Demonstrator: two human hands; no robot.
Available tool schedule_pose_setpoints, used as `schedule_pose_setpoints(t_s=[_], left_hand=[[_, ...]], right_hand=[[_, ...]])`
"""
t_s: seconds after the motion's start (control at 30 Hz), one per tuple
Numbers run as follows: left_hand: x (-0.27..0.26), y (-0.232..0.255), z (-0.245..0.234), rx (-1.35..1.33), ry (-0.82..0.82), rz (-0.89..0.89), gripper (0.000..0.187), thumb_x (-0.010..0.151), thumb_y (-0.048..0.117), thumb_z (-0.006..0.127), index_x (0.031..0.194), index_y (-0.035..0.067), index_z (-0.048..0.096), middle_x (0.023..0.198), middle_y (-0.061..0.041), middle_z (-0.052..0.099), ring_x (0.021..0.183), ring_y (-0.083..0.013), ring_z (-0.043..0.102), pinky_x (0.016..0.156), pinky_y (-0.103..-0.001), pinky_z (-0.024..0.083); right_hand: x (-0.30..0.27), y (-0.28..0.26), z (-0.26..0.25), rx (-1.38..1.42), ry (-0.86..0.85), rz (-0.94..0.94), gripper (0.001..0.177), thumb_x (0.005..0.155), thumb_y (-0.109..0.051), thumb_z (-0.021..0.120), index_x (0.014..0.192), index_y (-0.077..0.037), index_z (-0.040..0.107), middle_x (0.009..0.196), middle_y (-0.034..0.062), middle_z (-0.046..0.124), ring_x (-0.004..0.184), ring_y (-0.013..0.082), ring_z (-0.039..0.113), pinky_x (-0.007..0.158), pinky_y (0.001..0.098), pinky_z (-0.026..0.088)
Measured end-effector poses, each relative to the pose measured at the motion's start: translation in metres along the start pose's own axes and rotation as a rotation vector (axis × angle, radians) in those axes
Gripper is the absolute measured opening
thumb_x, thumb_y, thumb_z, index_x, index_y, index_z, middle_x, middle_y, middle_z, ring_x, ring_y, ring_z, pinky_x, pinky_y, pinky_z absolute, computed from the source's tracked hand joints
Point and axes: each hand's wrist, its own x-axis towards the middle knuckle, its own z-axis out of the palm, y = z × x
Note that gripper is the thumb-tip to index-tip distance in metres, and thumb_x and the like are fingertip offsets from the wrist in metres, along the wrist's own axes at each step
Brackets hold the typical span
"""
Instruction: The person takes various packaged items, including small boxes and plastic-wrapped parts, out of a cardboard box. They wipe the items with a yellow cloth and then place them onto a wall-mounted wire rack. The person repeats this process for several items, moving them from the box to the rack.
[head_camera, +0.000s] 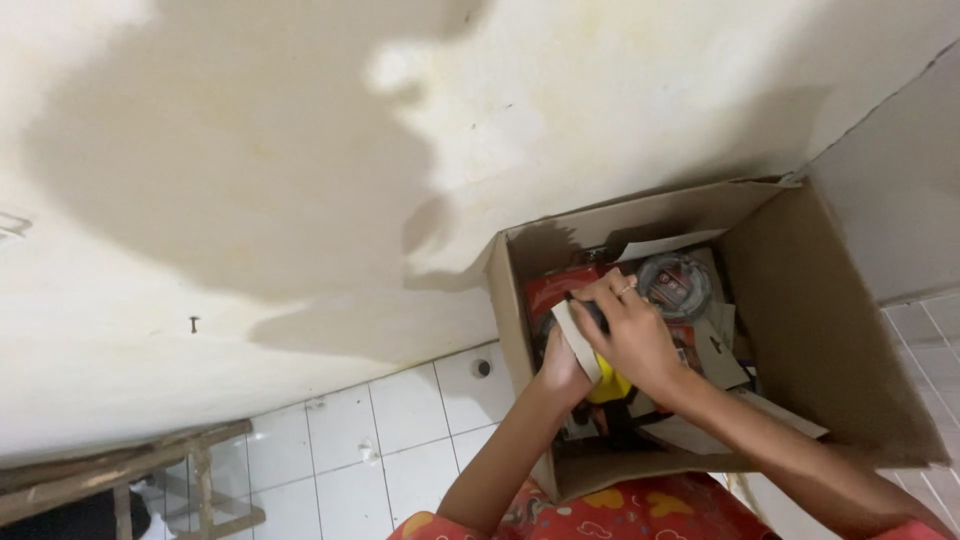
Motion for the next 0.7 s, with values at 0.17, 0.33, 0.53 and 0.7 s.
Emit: schedule_pose_setpoints(t_s=[0.17, 0.33, 0.53, 0.7], left_hand=[[-0.014, 0.008, -0.008, 0.105, 0.066, 0.057, 0.076, 0.093, 0.041, 0.059, 0.16, 0.015, 0.036, 0.142, -0.012, 0.046, 0.117, -0.0342, 0.045, 0.09, -0.046, 0.039], [-0.032, -0.003, 0.003, 0.18, 0.142, 0.135, 0.076, 0.09, 0.037, 0.062, 0.159, 0.017, 0.037, 0.136, -0.011, 0.049, 0.111, -0.0308, 0.048, 0.084, -0.042, 0.042], [-0.042, -0.023, 0.014, 0.248, 0.177, 0.197, 0.077, 0.088, 0.032, 0.066, 0.159, 0.021, 0.039, 0.13, -0.01, 0.053, 0.103, -0.0267, 0.052, 0.076, -0.037, 0.045], [-0.049, -0.025, 0.027, 0.362, 0.18, 0.21, 0.078, 0.086, 0.028, 0.068, 0.158, 0.023, 0.04, 0.124, -0.009, 0.057, 0.097, -0.0232, 0.056, 0.07, -0.033, 0.048]], right_hand=[[-0.033, -0.024, 0.006, 0.265, -0.063, -0.085, 0.016, 0.091, -0.029, 0.074, 0.099, -0.016, 0.071, 0.09, 0.0111, 0.065, 0.075, 0.0341, 0.071, 0.064, 0.0392, 0.061], [-0.054, -0.013, -0.019, 0.35, -0.175, -0.075, 0.016, 0.089, -0.031, 0.076, 0.099, -0.019, 0.071, 0.103, 0.008, 0.069, 0.091, 0.0323, 0.073, 0.078, 0.0401, 0.06], [-0.08, 0.021, -0.047, 0.215, -0.385, 0.154, 0.016, 0.086, -0.028, 0.077, 0.101, -0.028, 0.071, 0.102, -0.0046, 0.076, 0.089, 0.0244, 0.077, 0.073, 0.0383, 0.063], [-0.055, -0.023, -0.09, 0.111, -0.273, 0.374, 0.08, 0.081, -0.018, 0.073, 0.153, -0.009, 0.04, 0.161, 0.0136, 0.044, 0.134, 0.0332, 0.056, 0.105, 0.0447, 0.048]])
